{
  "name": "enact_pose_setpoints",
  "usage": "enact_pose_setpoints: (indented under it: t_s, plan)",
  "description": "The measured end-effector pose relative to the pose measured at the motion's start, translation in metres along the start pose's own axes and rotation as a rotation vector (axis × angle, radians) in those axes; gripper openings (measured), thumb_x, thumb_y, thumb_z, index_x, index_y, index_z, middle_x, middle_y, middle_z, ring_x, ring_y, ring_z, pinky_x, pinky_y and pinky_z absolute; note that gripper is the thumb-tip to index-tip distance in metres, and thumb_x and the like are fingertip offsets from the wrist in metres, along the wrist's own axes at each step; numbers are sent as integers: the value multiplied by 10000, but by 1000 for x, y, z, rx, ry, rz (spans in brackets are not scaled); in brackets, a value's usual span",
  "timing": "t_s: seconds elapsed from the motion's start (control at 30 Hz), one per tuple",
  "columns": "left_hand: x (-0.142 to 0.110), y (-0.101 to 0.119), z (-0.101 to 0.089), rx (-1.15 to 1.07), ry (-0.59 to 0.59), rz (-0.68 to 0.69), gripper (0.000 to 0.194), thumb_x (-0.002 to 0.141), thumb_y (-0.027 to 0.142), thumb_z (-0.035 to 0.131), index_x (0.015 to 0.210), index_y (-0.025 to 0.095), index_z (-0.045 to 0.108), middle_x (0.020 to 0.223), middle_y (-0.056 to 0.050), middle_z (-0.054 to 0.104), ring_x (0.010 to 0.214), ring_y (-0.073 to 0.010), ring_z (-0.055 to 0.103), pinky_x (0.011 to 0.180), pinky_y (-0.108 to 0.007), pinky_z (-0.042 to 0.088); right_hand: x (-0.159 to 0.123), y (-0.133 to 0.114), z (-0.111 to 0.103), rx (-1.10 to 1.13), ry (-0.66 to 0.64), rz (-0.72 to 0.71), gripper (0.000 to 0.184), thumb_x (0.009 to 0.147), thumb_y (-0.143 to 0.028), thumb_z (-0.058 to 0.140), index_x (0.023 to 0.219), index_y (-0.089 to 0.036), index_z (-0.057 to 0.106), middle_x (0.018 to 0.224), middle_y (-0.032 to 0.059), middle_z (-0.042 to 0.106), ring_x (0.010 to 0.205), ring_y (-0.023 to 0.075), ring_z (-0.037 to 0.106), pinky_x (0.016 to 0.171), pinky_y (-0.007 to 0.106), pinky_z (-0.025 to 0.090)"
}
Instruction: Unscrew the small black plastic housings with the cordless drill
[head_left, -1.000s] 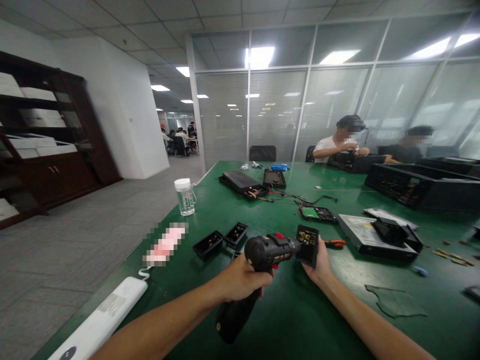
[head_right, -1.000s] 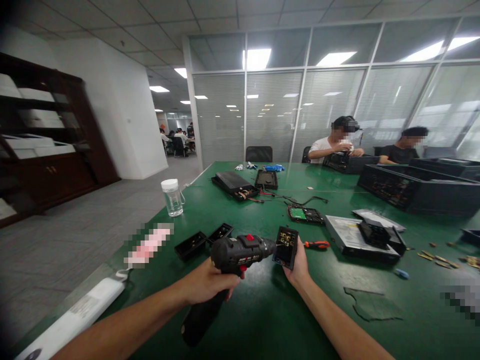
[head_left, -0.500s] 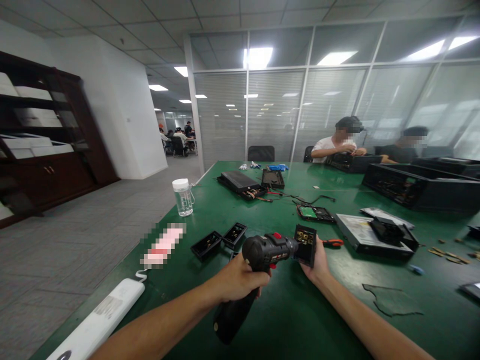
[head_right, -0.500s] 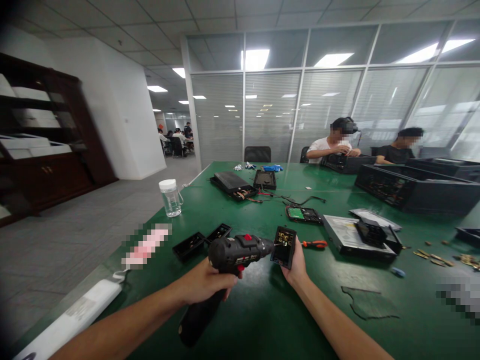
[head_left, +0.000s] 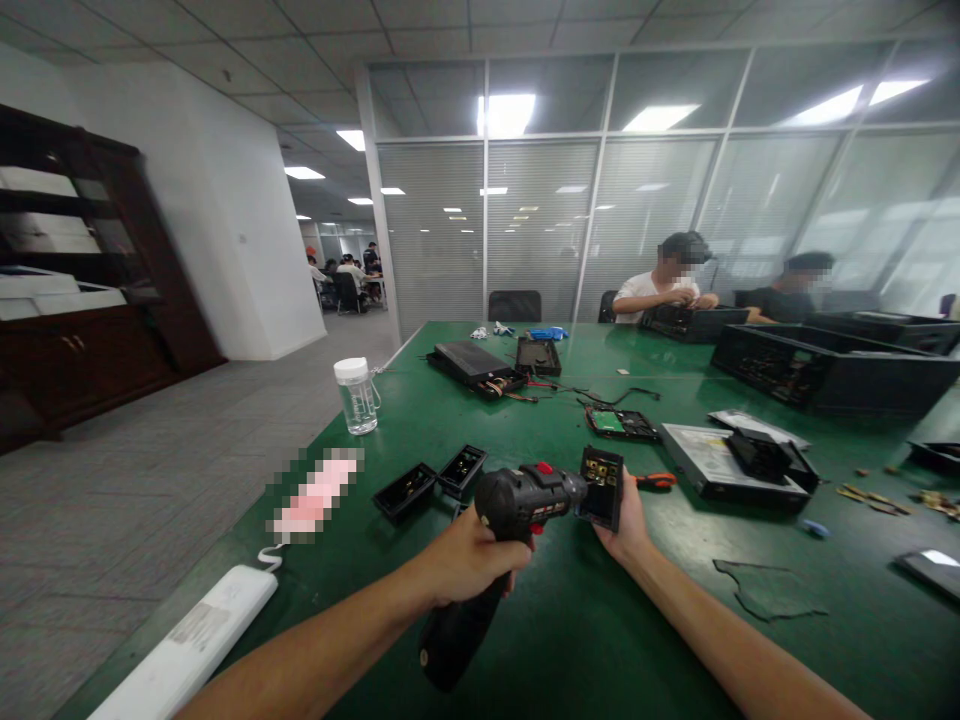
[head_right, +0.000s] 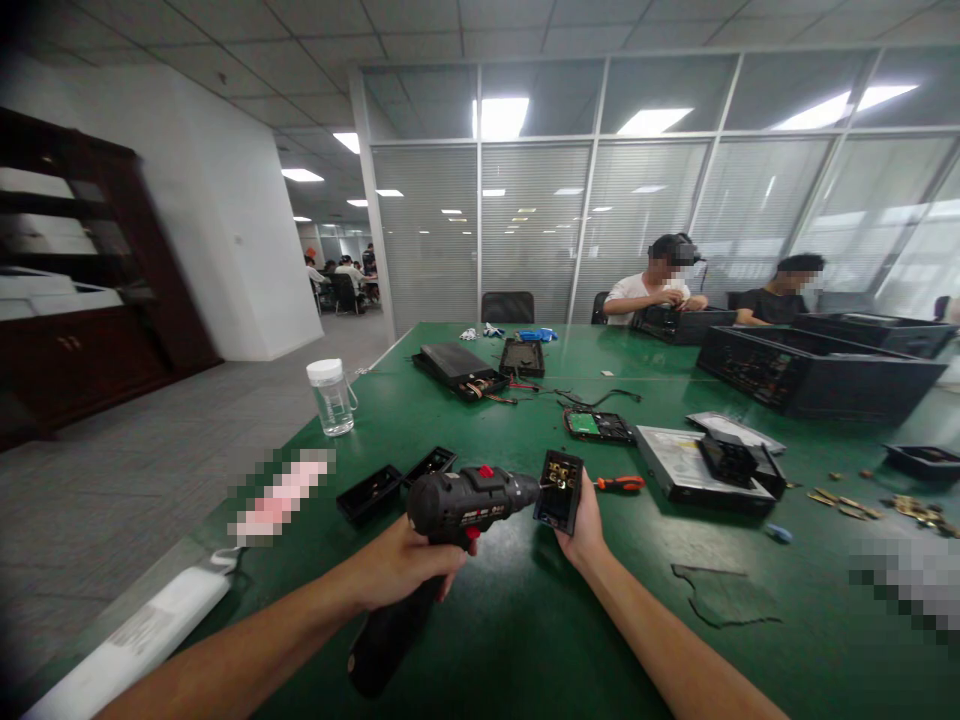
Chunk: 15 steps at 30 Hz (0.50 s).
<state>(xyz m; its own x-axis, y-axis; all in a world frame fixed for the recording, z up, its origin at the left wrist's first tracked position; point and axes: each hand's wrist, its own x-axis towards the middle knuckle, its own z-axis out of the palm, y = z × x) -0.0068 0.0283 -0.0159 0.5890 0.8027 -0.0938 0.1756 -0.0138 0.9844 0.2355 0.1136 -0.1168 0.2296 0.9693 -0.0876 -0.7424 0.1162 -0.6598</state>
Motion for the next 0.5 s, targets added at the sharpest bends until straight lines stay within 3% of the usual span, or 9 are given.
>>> enact_pose_setpoints:
  t_s: [0.5]
  plan:
    - [3, 4, -3, 3, 9, -52, 151, 654, 212, 528, 777, 125, 548, 532, 27, 499, 493, -88, 483, 517, -224, 370, 3, 4, -2, -10, -19, 24, 269, 744, -442, 508, 838, -208, 599, 689, -12, 645, 541, 150, 580, 530, 292, 490]
